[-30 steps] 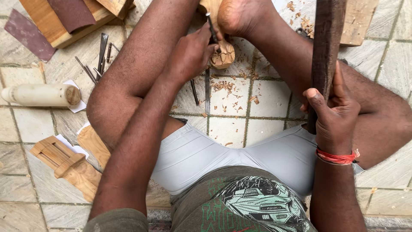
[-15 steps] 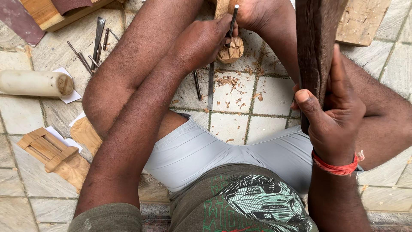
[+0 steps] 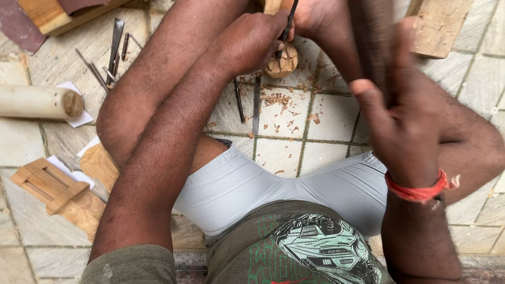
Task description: The person carves a small wooden piece using a chisel and a wooden mallet. They hold the wood between their feet and repeatedly strike the chisel to shape the object.
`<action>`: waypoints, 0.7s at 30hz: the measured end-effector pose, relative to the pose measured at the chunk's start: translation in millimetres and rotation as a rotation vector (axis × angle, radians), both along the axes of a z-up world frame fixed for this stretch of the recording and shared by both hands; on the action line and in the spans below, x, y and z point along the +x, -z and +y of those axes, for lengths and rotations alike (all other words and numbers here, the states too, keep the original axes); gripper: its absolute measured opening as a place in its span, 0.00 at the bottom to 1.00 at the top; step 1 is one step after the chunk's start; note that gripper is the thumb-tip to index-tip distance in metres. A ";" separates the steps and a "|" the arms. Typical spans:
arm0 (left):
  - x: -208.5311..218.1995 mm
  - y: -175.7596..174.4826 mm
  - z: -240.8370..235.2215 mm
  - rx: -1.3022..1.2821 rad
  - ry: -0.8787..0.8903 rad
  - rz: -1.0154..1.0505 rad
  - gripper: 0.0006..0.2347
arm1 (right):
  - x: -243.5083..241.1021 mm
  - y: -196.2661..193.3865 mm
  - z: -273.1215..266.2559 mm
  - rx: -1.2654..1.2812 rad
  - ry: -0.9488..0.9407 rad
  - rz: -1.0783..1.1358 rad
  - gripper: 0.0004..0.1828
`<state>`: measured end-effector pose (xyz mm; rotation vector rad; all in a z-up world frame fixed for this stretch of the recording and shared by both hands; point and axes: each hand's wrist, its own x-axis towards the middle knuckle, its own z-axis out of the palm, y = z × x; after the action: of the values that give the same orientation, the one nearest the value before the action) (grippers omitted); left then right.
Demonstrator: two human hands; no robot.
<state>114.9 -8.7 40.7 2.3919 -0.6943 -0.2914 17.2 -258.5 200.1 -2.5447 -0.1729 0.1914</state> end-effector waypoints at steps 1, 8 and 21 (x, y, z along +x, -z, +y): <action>-0.2 -1.8 -1.9 -0.027 0.010 -0.055 0.18 | 4.6 -3.2 -0.7 -0.078 -0.113 0.002 0.40; -2.9 -0.4 -1.2 0.126 0.016 0.027 0.18 | 0.6 -5.7 4.4 0.115 -0.132 -0.129 0.34; -22.3 1.0 0.8 0.128 -0.016 -0.051 0.12 | -14.9 5.2 1.0 -0.130 -0.210 -0.148 0.39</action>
<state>92.6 -8.0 39.6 2.5335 -0.6981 -0.2762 2.3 -257.5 194.9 -2.6679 -0.5012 0.0973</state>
